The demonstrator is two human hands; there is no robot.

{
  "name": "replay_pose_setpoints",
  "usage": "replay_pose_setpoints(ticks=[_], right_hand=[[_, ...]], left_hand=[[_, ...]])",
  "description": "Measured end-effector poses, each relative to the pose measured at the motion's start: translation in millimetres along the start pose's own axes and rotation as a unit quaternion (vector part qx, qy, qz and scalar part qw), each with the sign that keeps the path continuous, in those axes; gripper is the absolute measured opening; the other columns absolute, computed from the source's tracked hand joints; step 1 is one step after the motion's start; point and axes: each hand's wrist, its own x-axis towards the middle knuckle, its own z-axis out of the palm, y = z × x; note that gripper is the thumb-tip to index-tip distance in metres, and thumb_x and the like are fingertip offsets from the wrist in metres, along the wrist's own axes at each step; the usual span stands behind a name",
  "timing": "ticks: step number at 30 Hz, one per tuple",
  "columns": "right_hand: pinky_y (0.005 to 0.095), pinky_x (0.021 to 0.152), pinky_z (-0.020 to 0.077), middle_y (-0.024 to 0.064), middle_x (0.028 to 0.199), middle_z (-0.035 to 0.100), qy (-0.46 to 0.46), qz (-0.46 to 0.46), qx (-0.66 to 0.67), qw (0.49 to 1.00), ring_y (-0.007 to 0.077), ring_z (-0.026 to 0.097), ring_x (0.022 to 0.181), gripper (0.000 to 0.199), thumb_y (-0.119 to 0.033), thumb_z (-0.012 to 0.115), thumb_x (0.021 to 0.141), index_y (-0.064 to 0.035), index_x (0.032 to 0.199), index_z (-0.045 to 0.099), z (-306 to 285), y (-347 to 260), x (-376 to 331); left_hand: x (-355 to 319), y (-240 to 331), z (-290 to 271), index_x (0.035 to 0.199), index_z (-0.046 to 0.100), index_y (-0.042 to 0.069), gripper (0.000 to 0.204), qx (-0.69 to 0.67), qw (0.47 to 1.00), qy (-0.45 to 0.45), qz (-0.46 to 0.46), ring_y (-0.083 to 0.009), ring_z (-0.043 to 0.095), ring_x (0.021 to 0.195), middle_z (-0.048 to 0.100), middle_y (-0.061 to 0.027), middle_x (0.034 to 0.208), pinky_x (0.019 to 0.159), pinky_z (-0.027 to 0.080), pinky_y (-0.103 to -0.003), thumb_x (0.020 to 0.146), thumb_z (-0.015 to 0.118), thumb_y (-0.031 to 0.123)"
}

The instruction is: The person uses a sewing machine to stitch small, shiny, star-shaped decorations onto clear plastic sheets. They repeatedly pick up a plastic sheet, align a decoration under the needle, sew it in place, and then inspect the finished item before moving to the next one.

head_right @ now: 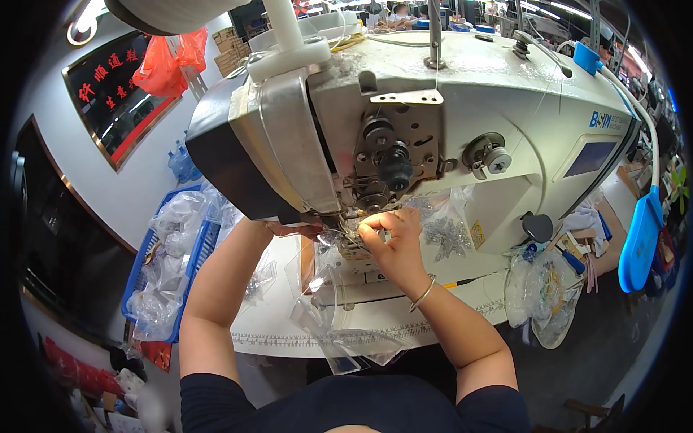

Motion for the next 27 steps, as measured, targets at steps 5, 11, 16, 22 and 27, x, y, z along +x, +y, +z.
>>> replay_pose_setpoints(ticks=[5,11,16,22,27], right_hand=[[0.0358,0.082,0.0297,0.0039,0.079,0.052,-0.019,0.083,0.026,0.996,0.0235,0.04,0.087,0.009,-0.02,0.066,0.075,-0.0108,0.075,0.065,1.7,-1.3,5.6],[0.0327,0.079,0.0336,0.0059,0.078,0.056,0.008,0.029,-0.031,0.999,0.0222,0.042,0.087,0.012,-0.02,0.066,0.075,-0.0082,0.078,0.066,1.6,-2.9,3.1],[0.0314,0.079,0.0359,0.0098,0.085,0.058,0.012,-0.005,-0.065,0.998,0.0227,0.044,0.088,0.012,-0.018,0.067,0.075,-0.0081,0.081,0.067,-2.4,-7.8,2.7],[0.0326,0.077,0.0364,0.0095,0.087,0.058,-0.002,-0.02,-0.058,0.998,0.0226,0.046,0.087,0.012,-0.017,0.067,0.075,-0.0064,0.077,0.064,2.0,-7.8,4.7],[0.0325,0.076,0.0358,0.009,0.084,0.051,-0.028,-0.119,-0.042,0.992,0.0226,0.045,0.086,0.009,-0.007,0.066,0.07,-0.0056,0.074,0.058,-18.8,-33.5,-26.5]], left_hand=[[6.2,0.9,-1.0,0.101,0.058,0.007,0.026,-0.002,1.0,-0.004,-0.001,-0.0126,0.06,0.077,0.061,-0.0016,0.091,0.069,0.052,-0.028,0.077,0.069,0.007],[6.3,2.9,-3.6,0.101,0.058,0.007,0.027,-0.002,1.0,-0.005,-0.005,-0.0122,0.061,0.077,0.061,-0.0016,0.091,0.069,0.052,-0.027,0.077,0.069,0.007],[8.5,0.5,-5.8,0.102,0.058,0.007,0.027,-0.008,1.0,-0.012,-0.014,-0.0119,0.061,0.077,0.061,-0.0016,0.091,0.069,0.052,-0.027,0.076,0.069,0.007],[0.6,-9.7,-14.4,0.102,0.058,0.007,0.028,0.016,0.993,-0.03,-0.111,-0.0116,0.061,0.077,0.061,-0.0016,0.091,0.068,0.052,-0.026,0.076,0.069,0.007],[-42.5,-29.3,9.5,0.091,0.057,0.0,0.024,0.013,0.971,-0.113,-0.21,-0.0118,0.062,0.077,0.062,-0.0036,0.081,0.065,0.051,-0.025,0.07,0.07,-0.002]])
